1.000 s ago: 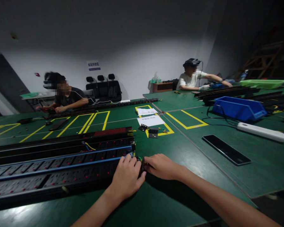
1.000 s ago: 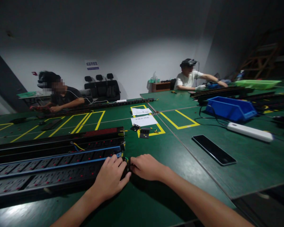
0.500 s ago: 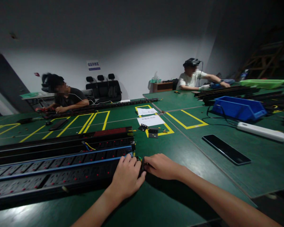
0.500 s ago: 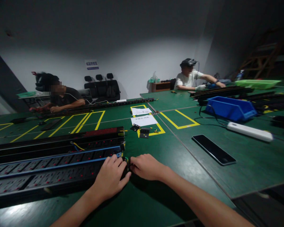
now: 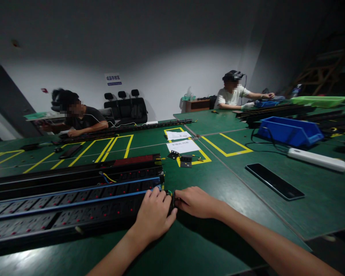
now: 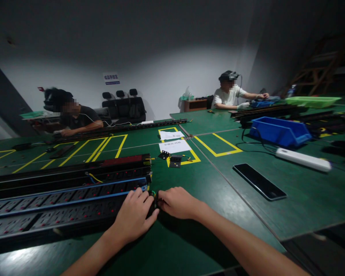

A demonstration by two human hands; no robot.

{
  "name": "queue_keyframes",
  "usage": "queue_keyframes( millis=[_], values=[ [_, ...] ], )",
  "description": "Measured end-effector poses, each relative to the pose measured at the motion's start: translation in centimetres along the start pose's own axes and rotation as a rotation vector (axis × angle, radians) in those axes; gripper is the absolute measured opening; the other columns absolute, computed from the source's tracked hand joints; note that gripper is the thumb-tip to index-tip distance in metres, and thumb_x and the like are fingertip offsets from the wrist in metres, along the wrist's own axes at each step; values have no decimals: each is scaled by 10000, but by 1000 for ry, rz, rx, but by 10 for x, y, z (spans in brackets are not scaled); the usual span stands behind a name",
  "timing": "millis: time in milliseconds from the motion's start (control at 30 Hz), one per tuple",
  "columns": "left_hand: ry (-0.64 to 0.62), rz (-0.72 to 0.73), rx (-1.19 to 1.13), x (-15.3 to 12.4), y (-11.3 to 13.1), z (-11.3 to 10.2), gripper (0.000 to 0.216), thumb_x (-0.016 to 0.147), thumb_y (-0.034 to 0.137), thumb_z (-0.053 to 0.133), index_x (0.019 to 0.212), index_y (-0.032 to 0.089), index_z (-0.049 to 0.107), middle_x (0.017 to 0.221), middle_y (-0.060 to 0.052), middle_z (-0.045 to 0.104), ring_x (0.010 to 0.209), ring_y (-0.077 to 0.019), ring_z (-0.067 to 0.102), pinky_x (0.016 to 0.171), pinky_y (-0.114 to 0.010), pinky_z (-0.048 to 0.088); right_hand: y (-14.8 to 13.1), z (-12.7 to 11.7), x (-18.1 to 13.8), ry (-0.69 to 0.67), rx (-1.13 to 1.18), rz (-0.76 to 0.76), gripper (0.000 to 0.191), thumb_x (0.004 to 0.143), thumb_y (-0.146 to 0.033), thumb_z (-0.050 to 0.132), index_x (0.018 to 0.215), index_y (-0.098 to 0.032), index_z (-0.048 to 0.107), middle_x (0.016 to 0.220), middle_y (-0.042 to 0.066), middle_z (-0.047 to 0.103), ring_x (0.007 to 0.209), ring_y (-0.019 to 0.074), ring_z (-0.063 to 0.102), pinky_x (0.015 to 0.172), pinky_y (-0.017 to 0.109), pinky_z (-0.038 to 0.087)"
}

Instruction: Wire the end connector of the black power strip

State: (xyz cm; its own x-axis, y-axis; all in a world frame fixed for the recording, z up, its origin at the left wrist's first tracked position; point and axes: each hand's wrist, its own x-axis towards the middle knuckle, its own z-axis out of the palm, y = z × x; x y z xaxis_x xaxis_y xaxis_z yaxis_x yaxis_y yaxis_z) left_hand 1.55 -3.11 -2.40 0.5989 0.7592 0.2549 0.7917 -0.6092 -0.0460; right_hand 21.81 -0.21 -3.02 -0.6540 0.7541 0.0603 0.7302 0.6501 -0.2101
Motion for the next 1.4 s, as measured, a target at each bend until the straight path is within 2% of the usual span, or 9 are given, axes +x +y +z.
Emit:
queue_keyframes(
  millis=[767, 1400],
  values=[
    [15, -1, 0, 0, -1, 2, 253, 925, 395, 544, 996, 180, 657, 999, -95, 649, 1050, -310, 525, 919, -482, 390, 0, 0, -1, -11, 30, 3, 137, 958, -265, 475, 1011, -204, 585, 967, 67, 747, 874, 223, 702, 665, 269, 365],
    [-1, 4, 12, 1, 0, 0, 253, 930, 384, 531, 986, 174, 659, 994, -103, 648, 1037, -314, 524, 902, -482, 395, 0, -1, -1, 4, 1, -8, 125, 956, -270, 482, 989, -200, 580, 934, 60, 748, 843, 225, 708, 635, 273, 331]
  ],
)
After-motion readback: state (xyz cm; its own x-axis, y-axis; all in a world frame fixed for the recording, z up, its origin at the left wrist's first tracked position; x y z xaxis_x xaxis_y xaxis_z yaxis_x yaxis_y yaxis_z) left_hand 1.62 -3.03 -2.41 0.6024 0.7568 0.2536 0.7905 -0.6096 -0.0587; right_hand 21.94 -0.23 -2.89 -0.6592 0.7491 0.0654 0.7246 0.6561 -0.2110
